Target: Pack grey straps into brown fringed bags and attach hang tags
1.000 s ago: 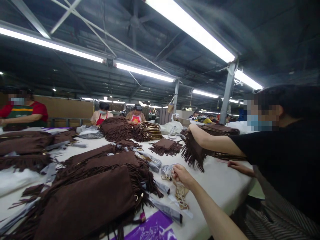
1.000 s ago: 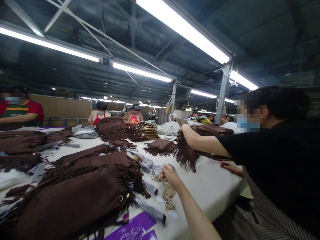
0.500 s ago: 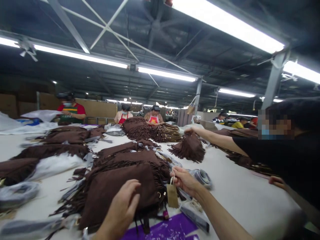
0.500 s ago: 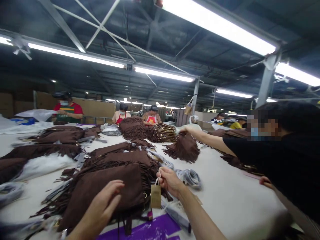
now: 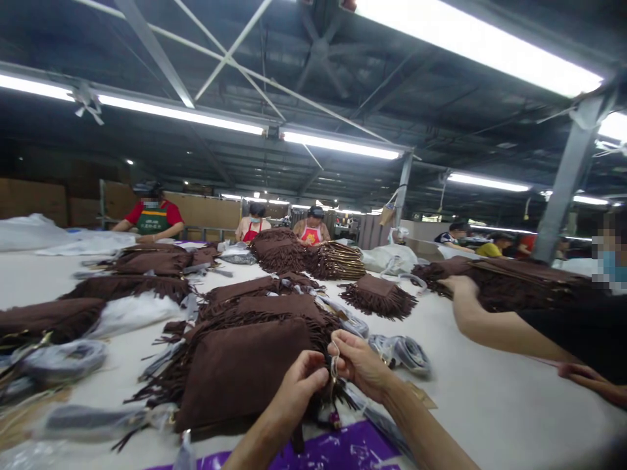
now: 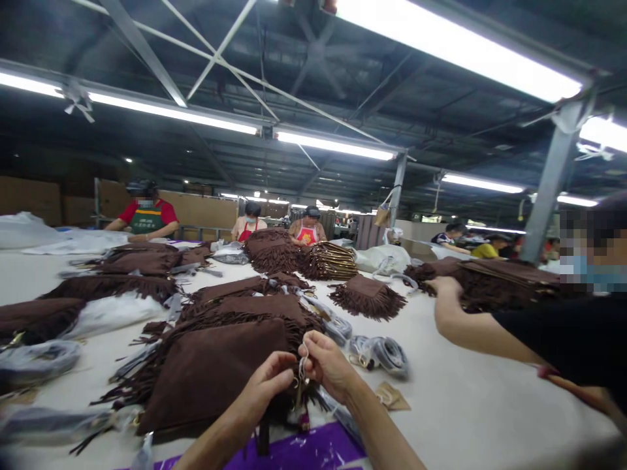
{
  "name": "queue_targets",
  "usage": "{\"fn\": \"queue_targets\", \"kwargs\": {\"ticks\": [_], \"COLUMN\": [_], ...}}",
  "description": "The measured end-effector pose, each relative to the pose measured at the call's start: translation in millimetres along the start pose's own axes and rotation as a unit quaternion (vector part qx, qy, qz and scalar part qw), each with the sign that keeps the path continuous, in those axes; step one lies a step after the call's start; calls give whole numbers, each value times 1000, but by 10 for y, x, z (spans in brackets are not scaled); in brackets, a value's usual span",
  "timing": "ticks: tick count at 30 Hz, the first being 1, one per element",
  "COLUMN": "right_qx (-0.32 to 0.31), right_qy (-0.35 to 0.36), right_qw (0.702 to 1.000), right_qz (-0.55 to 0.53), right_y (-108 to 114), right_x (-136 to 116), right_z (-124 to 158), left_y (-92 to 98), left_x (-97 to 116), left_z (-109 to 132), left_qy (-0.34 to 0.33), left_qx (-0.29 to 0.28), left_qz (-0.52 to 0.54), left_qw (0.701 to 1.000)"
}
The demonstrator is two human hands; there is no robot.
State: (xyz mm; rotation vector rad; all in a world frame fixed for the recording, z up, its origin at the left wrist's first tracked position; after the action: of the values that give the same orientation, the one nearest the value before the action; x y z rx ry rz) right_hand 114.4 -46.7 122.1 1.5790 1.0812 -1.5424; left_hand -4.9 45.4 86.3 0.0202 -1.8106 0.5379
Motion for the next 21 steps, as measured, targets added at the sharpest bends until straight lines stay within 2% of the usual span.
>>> {"fn": "queue_targets", "kwargs": {"ticks": [3,7,9,12,16,21], "right_qx": [-20,-31,-24,-15,-26,-66], "right_qy": [8,29,39,42,35,-9], "right_qw": [999,993,985,973,968,975], "right_qz": [24,107,168,228,248,210], "right_y": [-172,-329,-362,-415,-597,-959], "right_x": [-65,-126,-144,-168,-226,-255], "right_z": [7,-1,-9,-3,76,155], "left_y": [-12,74,157,292,487,709], "left_x": [46,152,288,573,885,1060], "left_z": [94,271,392,593,838,1089], "left_qy": [4,43,62,43,41,22], "left_qx": [-14,64,86,91,91,110], "left_qz": [32,-32,-79,-133,-112,-167], "left_qw": [999,997,991,986,989,980]}}
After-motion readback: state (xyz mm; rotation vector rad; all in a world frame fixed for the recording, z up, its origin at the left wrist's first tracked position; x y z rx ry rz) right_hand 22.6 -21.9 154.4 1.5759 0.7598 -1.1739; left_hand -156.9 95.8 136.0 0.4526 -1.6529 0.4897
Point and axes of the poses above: each hand's wrist, its own z-axis away from the middle knuckle, its own y-axis out of the back of the hand, x = y × z, the point moved 1 cm from there along -z, towards the middle knuckle, and after that the axes turned 11 degrees about z, right-handed, at the moved point
